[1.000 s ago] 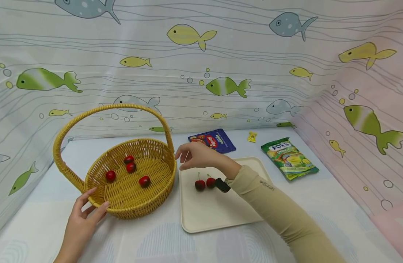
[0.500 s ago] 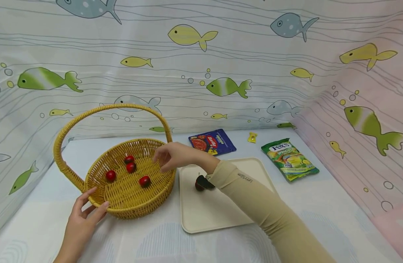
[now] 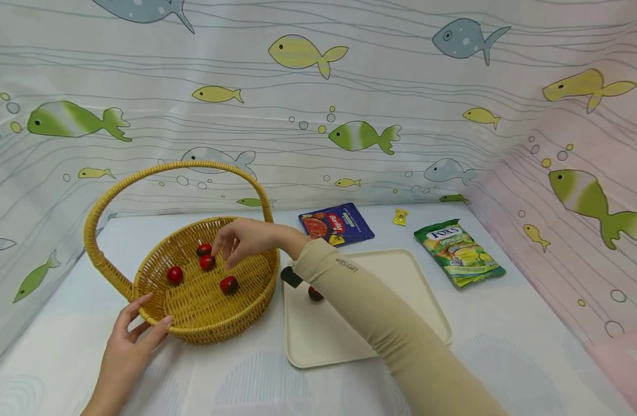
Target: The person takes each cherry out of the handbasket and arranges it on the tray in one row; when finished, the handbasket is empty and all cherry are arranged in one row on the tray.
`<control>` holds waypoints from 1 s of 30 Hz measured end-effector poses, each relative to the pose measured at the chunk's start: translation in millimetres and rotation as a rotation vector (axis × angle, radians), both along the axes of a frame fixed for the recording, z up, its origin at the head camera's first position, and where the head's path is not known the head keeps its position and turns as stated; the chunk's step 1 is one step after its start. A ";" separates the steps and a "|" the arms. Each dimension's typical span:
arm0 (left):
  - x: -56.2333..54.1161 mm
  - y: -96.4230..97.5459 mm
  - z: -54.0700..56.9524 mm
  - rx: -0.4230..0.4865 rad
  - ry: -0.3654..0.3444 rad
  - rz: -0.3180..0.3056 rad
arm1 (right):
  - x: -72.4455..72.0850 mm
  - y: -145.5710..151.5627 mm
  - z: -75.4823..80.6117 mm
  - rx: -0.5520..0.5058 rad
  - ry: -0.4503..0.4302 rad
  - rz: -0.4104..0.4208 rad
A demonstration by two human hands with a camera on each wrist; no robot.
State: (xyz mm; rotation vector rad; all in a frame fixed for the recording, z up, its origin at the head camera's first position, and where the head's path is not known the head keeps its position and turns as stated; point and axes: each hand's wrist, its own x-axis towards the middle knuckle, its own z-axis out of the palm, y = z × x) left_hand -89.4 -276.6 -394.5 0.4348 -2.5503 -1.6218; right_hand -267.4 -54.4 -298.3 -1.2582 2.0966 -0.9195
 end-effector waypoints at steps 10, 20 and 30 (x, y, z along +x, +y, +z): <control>1.0 0.3 -1.2 0.018 0.022 -0.012 | -20.1 -32.6 -13.1 0.074 -0.069 -0.011; 2.5 -0.1 -1.1 0.006 0.018 0.001 | -29.5 -47.5 -23.8 0.272 -0.049 0.027; 0.0 0.0 -1.0 -0.025 0.047 -0.008 | -22.2 -56.1 -26.1 0.564 -0.035 0.019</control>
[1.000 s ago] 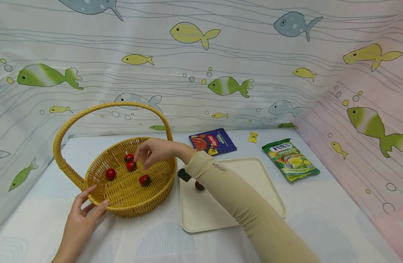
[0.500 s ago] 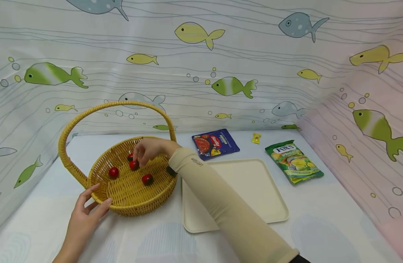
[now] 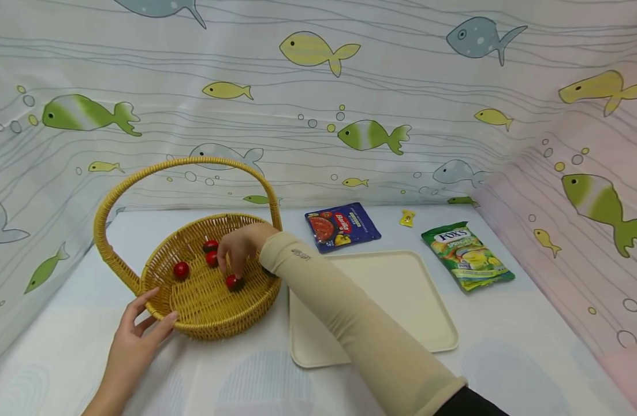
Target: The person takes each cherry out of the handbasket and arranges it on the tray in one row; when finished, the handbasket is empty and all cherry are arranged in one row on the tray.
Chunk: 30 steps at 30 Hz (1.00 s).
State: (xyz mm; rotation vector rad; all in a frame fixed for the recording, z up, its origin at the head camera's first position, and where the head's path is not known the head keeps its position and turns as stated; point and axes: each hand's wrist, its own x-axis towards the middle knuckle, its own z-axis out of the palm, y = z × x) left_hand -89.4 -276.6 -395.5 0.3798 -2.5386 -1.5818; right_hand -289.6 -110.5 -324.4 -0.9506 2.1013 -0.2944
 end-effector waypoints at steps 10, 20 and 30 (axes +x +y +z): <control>0.3 -1.3 2.6 0.001 0.006 0.000 | 0.0 -8.4 -6.8 0.095 -0.075 -0.032; 0.3 -0.9 1.1 0.020 -0.007 -0.006 | 2.8 -6.3 6.4 -0.016 -0.048 0.108; 0.6 0.4 4.0 0.030 -0.042 0.006 | 18.8 16.5 37.0 -0.145 0.045 0.255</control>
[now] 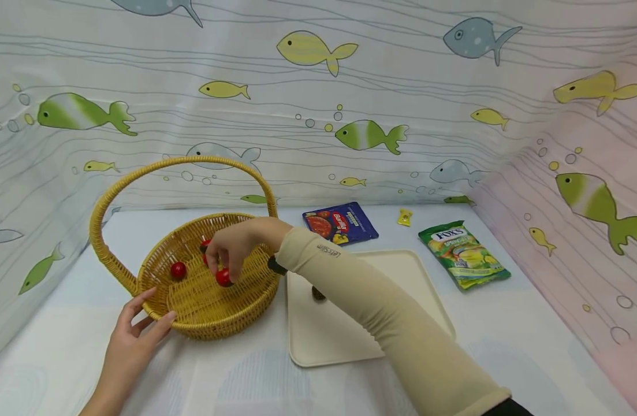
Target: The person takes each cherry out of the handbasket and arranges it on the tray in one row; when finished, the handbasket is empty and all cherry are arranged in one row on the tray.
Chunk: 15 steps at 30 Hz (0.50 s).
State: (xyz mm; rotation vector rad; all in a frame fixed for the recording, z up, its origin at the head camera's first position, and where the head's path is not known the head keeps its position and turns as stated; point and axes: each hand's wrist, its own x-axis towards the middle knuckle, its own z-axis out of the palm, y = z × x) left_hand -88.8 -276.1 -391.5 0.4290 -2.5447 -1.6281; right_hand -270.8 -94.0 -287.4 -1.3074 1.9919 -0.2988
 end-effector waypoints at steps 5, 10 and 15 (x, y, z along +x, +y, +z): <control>0.1 0.5 0.0 0.019 -0.015 0.020 | 6.6 24.0 11.6 -0.074 0.006 0.042; -1.5 -0.1 -0.5 0.009 -0.023 0.006 | 12.9 56.0 16.5 -0.126 -0.015 0.034; -2.4 -0.7 -0.7 0.003 -0.043 0.019 | 19.1 88.1 15.9 -0.184 -0.017 -0.004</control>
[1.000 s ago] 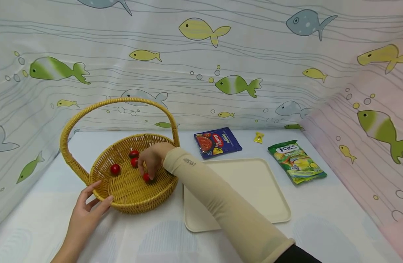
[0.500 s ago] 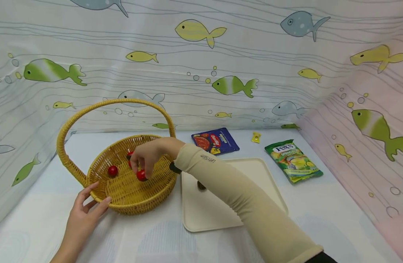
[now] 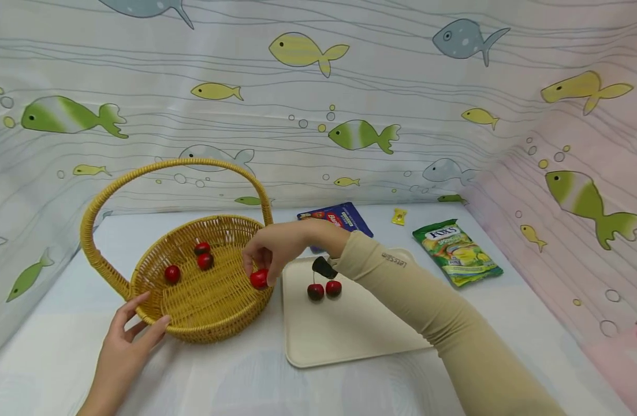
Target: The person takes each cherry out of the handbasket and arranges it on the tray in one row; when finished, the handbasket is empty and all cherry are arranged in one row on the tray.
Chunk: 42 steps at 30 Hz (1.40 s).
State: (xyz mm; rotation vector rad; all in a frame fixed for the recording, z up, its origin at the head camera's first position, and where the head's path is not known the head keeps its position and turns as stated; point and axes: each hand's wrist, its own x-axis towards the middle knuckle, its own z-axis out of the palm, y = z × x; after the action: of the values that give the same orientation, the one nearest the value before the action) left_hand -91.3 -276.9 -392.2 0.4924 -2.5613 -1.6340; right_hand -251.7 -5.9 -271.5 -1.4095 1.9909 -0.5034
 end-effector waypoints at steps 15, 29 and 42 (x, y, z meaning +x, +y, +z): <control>-0.7 -5.6 -4.0 -0.020 -0.017 -0.002 | 10.6 75.2 -3.9 -0.074 -0.003 -0.170; -1.9 -4.0 -2.8 0.007 -0.020 0.007 | 22.4 132.8 -12.6 -0.112 0.014 -0.272; -2.7 -3.0 -5.1 0.011 -0.007 0.005 | 26.6 170.3 -47.4 -0.147 -0.026 -0.371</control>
State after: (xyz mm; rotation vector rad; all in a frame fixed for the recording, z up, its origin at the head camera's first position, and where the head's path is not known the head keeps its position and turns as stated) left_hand -94.0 -279.9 -397.3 0.5058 -2.5554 -1.6481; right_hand -225.1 164.4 -318.9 -1.1085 2.2425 -0.8408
